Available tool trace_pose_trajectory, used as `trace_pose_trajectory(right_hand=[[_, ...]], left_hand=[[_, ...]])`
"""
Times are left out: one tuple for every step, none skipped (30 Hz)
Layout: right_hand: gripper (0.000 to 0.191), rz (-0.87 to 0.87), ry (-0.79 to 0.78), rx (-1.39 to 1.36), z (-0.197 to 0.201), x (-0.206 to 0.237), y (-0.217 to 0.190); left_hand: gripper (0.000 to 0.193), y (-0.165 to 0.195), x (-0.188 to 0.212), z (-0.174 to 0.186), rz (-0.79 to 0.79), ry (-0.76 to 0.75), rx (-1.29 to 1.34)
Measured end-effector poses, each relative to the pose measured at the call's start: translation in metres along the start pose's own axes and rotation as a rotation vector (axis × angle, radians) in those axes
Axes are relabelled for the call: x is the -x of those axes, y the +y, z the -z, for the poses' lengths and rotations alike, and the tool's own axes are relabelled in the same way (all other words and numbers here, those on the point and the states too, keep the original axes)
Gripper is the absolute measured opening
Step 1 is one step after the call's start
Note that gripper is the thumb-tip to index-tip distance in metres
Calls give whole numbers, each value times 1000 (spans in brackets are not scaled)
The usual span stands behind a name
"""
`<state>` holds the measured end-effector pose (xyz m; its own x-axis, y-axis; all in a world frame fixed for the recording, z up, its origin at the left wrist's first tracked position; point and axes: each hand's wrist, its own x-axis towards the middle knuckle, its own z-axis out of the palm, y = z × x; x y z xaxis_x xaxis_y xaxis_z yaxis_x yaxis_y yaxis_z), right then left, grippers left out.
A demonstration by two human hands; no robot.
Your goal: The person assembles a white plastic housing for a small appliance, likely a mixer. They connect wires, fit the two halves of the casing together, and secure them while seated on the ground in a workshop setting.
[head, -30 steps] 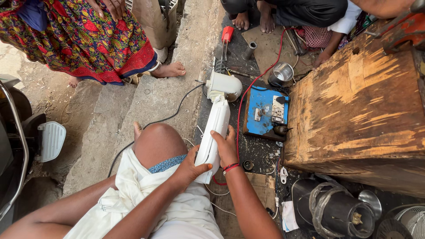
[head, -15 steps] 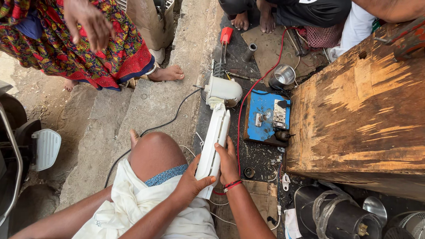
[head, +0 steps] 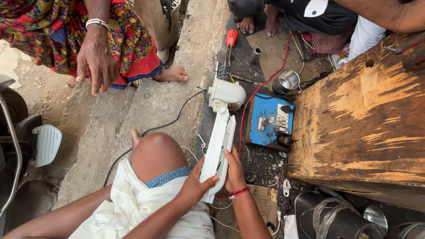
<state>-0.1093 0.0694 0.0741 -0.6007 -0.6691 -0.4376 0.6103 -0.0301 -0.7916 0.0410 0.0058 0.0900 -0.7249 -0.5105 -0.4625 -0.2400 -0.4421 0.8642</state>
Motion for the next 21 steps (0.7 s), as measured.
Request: trace_pose_trajectory(right_hand=[[56,5,6,0,0,1,0],[55,15,8,-2,-1,0,-1],[55,15,4,-7,-2,0,-2],[56,12,2,-11,-2,1,-2],[56,8,2,-15,-2,1,-3],[56,4,18,-15,-3,1,-4],[56,0,33,-15,-3,2,-4],[57,-7,50,-15,-3,2,-5],[57,-6,49,-12,-2,4,-5],[57,-4,47,-10,-2,5,-5],[57,1,42,-6,-2,5,-5],[57,15,31,-10,-1,4,-5],[57,26,21,-14,-1,4,-4],[57,34,11,-17,0,4,-4],[57,34,16,-30,0,3,-2],[57,36,20,-42,1,3,-1],[57,39,23,-54,2,2,0],[57,89,42,-28,3,0,1],[56,136,62,-3,3,-1,2],[56,178,84,25,5,0,4],[58,162,111,43,7,0,4]], left_hand=[[93,1,1,0,8,-12,46],[90,2,1,0,-13,-13,44],[88,4,1,0,-36,-14,43],[86,5,2,0,-56,-14,43],[86,6,3,1,-24,-15,47],[86,8,4,1,6,-17,52],[86,9,5,2,34,-17,57],[87,10,5,2,24,-23,85],[87,10,6,2,17,-30,113],[88,10,7,1,10,-37,140],[88,11,7,1,14,-42,128],[89,11,7,2,14,-46,117],[89,11,7,2,19,-49,106],[89,10,7,1,7,-53,123],[89,10,7,1,-5,-59,139],[89,10,7,1,-20,-65,154],[87,9,6,1,-37,-45,114],[86,10,5,2,-53,-26,73],[84,9,6,2,-64,-5,34],[84,9,7,2,-33,-23,87],[83,9,8,3,-4,-40,141]])
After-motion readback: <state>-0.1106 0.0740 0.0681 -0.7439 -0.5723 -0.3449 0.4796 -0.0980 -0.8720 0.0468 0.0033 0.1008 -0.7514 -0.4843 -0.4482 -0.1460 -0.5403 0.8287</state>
